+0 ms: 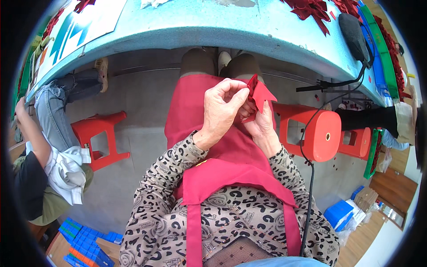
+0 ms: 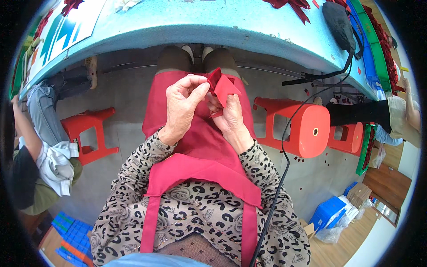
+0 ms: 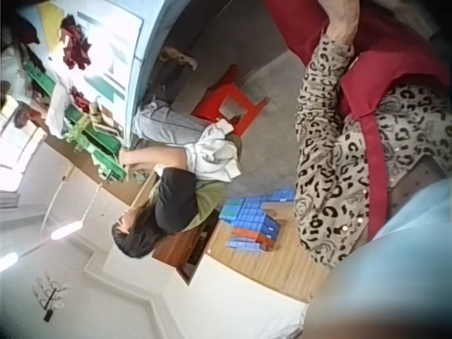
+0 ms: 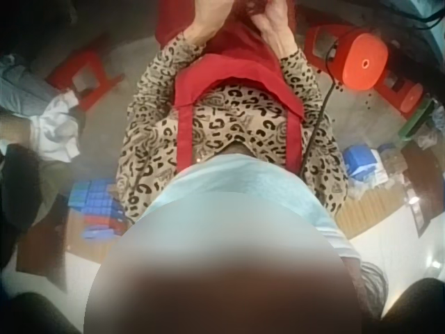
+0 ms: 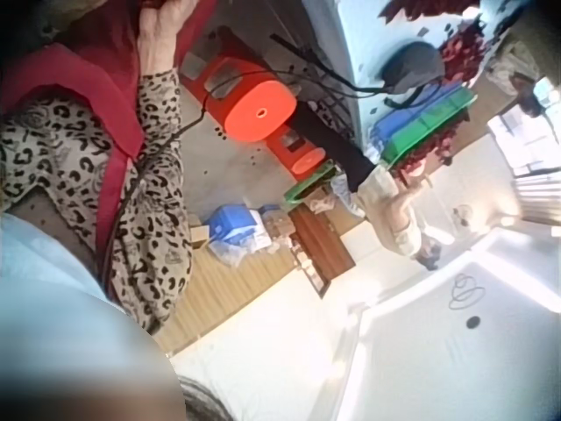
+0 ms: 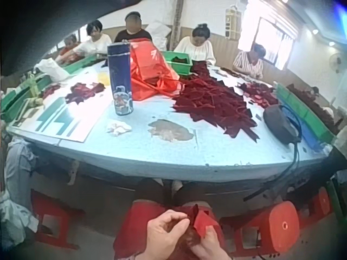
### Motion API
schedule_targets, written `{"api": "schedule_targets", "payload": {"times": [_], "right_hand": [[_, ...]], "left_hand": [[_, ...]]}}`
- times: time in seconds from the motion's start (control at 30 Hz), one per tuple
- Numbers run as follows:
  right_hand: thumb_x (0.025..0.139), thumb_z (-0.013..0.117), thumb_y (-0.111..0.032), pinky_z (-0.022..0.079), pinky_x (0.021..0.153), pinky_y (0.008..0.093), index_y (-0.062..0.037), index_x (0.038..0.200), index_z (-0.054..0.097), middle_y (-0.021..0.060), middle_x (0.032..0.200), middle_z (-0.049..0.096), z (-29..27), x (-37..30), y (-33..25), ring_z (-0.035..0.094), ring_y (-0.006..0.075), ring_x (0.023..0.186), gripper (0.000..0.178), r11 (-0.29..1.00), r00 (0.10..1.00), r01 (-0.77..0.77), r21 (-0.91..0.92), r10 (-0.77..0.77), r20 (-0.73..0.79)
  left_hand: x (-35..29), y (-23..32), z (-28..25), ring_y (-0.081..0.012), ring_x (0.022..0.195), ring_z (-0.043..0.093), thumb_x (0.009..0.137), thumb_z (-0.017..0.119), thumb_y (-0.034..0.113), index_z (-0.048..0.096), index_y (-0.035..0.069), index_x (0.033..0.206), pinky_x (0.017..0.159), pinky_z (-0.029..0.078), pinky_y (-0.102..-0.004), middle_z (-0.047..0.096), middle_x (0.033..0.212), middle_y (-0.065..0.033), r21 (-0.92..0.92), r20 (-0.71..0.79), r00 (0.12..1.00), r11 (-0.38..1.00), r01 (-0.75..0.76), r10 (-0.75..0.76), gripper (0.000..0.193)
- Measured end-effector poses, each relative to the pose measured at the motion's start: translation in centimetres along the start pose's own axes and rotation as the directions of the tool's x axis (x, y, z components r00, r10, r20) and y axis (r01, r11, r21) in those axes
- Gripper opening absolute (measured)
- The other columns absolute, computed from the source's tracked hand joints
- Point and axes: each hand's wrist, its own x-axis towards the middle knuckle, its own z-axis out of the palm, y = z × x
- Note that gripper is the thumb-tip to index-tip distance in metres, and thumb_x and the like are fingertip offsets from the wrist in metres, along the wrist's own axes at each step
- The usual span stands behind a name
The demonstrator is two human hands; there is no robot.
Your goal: Assembling and tying pieces of red fabric into decorative bows.
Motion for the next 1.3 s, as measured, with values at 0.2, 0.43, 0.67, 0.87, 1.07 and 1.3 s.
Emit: {"api": "schedule_targets", "payload": {"times": [0.2, 0.43, 0.67, 0.87, 1.07, 1.3], "right_hand": [[0.077, 0.070, -0.044, 0.029, 0.050, 0.0200, -0.0114, 0.099, 0.060, -0.0089, 0.066, 0.042, 0.0, -0.3, 0.2, 0.034, 0.0042, 0.057, 0.041, 0.999, 0.999, -0.001, -0.042, -0.001, -0.048], [0.077, 0.069, -0.046, 0.029, 0.050, 0.0201, -0.0115, 0.100, 0.059, -0.0084, 0.067, 0.043, 0.0, -0.9, 0.6, 0.033, 0.0047, 0.056, 0.043, 0.998, 1.000, 0.015, -0.066, -0.016, -0.015], [0.087, 0.062, -0.032, 0.034, 0.051, 0.0205, -0.0084, 0.099, 0.059, -0.0051, 0.075, 0.055, 2.2, -1.9, -0.3, 0.044, 0.0034, 0.061, 0.026, 0.924, 0.976, 0.194, -0.328, -0.216, -0.031], [0.090, 0.057, -0.019, 0.045, 0.064, 0.0220, -0.0045, 0.099, 0.060, -0.0001, 0.088, 0.062, 2.3, -2.8, -2.3, 0.057, 0.0067, 0.075, 0.017, 0.865, 0.949, 0.308, -0.396, -0.308, 0.066], [0.091, 0.056, -0.016, 0.049, 0.076, 0.0239, -0.0026, 0.104, 0.062, 0.0026, 0.098, 0.064, 1.3, -2.7, -4.5, 0.061, 0.0101, 0.086, 0.019, 0.856, 0.936, 0.348, -0.382, -0.341, 0.089], [0.091, 0.056, -0.015, 0.049, 0.076, 0.0241, -0.0024, 0.105, 0.062, 0.0027, 0.099, 0.065, 0.1, -2.2, -7.3, 0.061, 0.0098, 0.087, 0.020, 0.823, 0.927, 0.369, -0.432, -0.362, 0.103]], "left_hand": [[-0.2, 0.0, 0.0, -0.0074, 0.066, 0.060, 0.087, 0.059, 0.004, 0.062, -0.002, 0.092, 0.059, 0.047, -0.0199, 0.062, 0.078, -0.0030, 0.024, -0.010, 1.000, 1.000, -0.006, 0.006, 0.008], [-0.8, 0.1, -0.2, -0.0094, 0.058, 0.062, 0.088, 0.057, 0.004, 0.060, -0.002, 0.090, 0.049, 0.051, -0.0209, 0.063, 0.073, -0.0051, 0.052, -0.018, 0.999, 0.998, -0.040, 0.041, 0.007], [-0.9, -0.4, -0.2, -0.0058, 0.067, 0.059, 0.083, 0.060, 0.001, 0.062, -0.002, 0.087, 0.057, 0.047, -0.0189, 0.060, 0.079, -0.0006, 0.229, -0.063, 0.975, 0.954, -0.192, 0.212, 0.006], [-0.8, -0.8, 1.1, -0.0051, 0.065, 0.055, 0.081, 0.060, 0.000, 0.063, -0.001, 0.088, 0.057, 0.043, -0.0203, 0.058, 0.078, 0.0001, 0.337, -0.037, 0.953, 0.901, -0.273, 0.302, 0.007], [-0.3, -1.2, 3.9, -0.0056, 0.065, 0.052, 0.082, 0.058, 0.000, 0.062, 0.000, 0.093, 0.056, 0.043, -0.0224, 0.058, 0.079, -0.0001, 0.262, -0.006, 0.975, 0.941, -0.212, 0.221, 0.012], [1.6, -1.5, 6.1, -0.0101, 0.080, 0.057, 0.081, 0.051, -0.007, 0.058, 0.000, 0.104, 0.072, 0.046, -0.0233, 0.059, 0.092, -0.0033, 0.363, 0.089, 0.968, 0.898, -0.250, 0.234, 0.025]]}}
